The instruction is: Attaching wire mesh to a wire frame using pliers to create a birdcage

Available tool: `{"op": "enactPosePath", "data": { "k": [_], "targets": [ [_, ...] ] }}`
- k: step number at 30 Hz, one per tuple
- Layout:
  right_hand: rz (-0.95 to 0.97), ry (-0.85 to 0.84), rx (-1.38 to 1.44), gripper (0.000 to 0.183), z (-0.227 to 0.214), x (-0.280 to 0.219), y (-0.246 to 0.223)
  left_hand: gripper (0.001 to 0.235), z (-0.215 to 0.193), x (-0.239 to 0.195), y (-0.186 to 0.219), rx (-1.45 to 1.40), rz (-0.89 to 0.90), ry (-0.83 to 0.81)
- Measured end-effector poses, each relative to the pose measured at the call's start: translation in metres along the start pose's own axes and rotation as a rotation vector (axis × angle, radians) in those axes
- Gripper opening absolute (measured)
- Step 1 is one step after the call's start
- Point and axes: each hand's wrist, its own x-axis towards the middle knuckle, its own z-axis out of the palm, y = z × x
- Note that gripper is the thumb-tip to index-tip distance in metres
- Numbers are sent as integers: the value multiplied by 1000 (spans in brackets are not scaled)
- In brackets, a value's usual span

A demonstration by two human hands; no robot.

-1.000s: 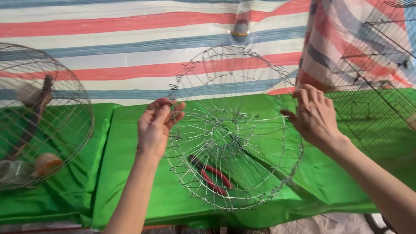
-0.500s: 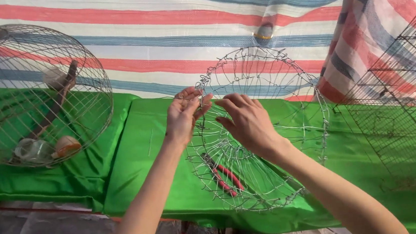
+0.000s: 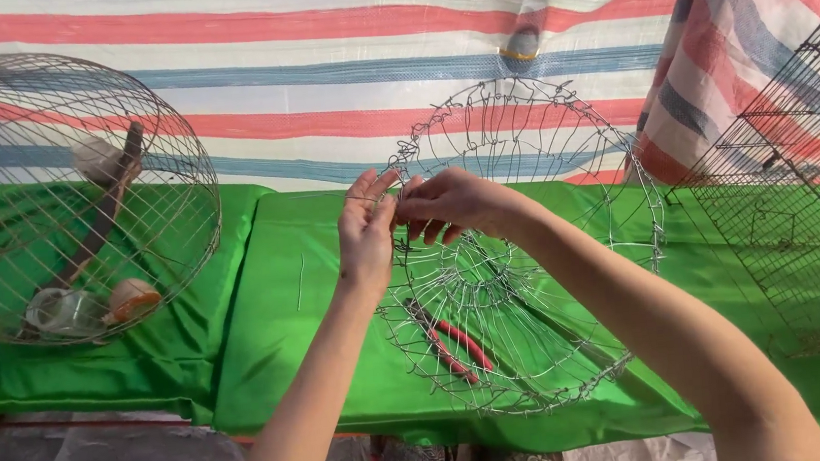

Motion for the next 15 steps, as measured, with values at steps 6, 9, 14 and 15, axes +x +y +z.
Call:
{"op": "enactPosePath", "data": {
  "k": [6,9,14,15],
  "targets": [
    [46,-3,105,36,-4,19,29,45,0,-2,7,-95,-44,-12],
    [38,36,161,29,0,16,32,46,1,-4,14,-109,-96,-11],
    [-31,56,284,27,7,12,36,42,-7,3,23,-82,-208,10],
    [-43,55,329,26,9,11,34,42,-8,5,26,-79,-236,14]
  ]
}}
